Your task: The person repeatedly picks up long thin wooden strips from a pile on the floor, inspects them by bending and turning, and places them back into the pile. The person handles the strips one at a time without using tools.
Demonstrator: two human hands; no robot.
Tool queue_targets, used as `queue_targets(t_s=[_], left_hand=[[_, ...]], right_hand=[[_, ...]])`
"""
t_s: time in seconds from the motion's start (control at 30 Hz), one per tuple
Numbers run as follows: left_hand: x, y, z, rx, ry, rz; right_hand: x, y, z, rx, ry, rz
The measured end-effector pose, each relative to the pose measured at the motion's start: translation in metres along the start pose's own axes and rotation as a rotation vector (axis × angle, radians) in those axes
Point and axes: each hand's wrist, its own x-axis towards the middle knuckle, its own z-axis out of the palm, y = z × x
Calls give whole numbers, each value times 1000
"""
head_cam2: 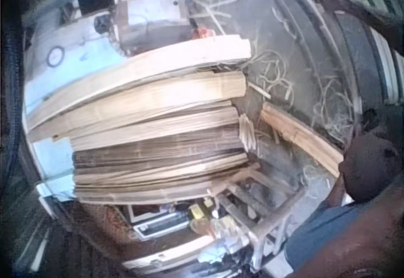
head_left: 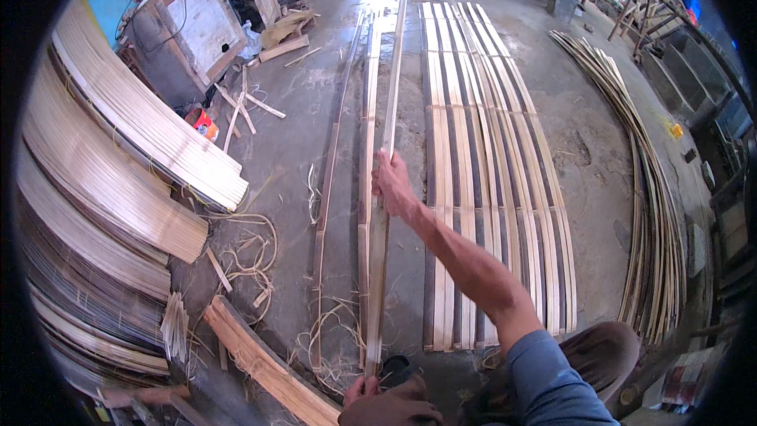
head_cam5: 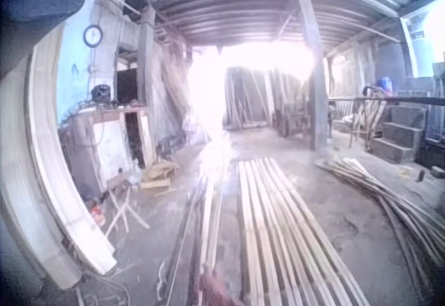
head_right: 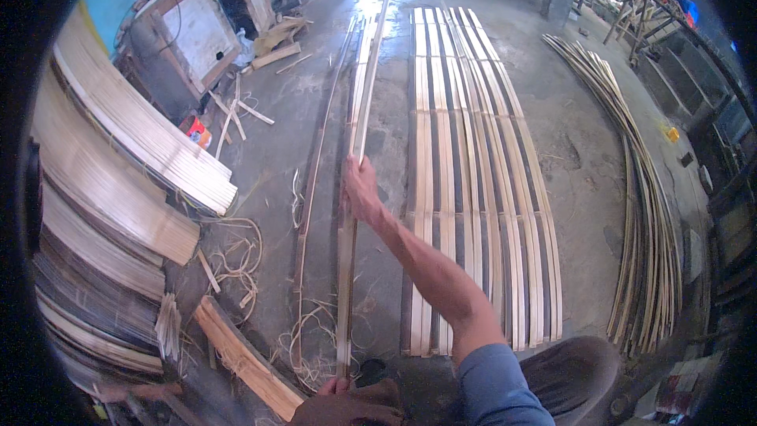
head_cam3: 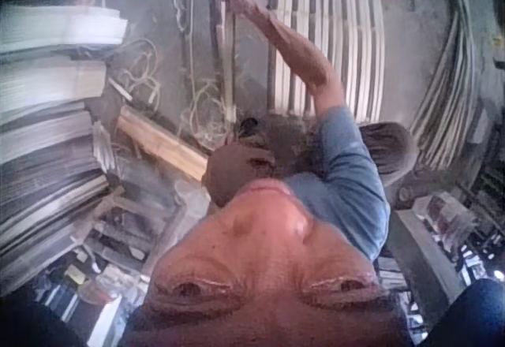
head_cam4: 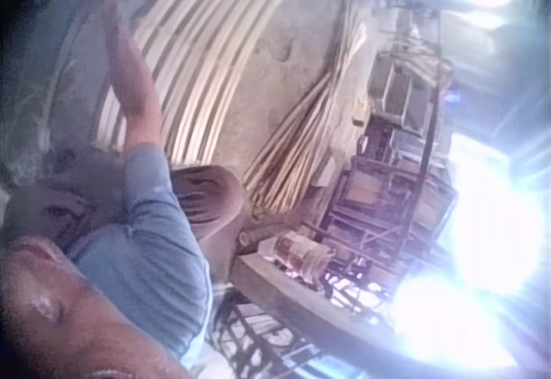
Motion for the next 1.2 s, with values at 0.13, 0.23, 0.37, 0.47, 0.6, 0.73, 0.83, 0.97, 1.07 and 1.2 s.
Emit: queue_targets(t_s=[0.13, 0.23, 0.37, 0.47, 0.6, 0.73, 0.83, 0.97, 1.07, 1.2], left_hand=[[23, 91, 8, -161, 143, 364], [55, 191, 7, -11, 223, 387], [114, 296, 30, 8, 157, 535], [159, 362, 71, -72, 51, 596], [186, 441, 165, -159, -66, 725], [172, 497, 252, -272, -197, 623], [173, 510, 298, -340, -329, 600], [141, 506, 375, -431, -607, 519], [147, 478, 421, -368, -799, 577], [142, 390, 463, -291, -722, 408]], right_hand=[[18, -86, -14, -192, -156, -109], [-13, -115, -51, -654, -275, -303], [-131, -82, -119, -1033, -409, -83], [-214, -18, -156, -913, -613, 95], [-274, -7, -161, -578, -663, 180], [-282, 0, -178, -324, -403, 16], [-306, -42, -200, 10, -112, 56], [-343, -48, -267, -350, 270, -295], [-372, -65, -301, -539, 613, -156], [-398, -44, -371, -808, 883, -279]])
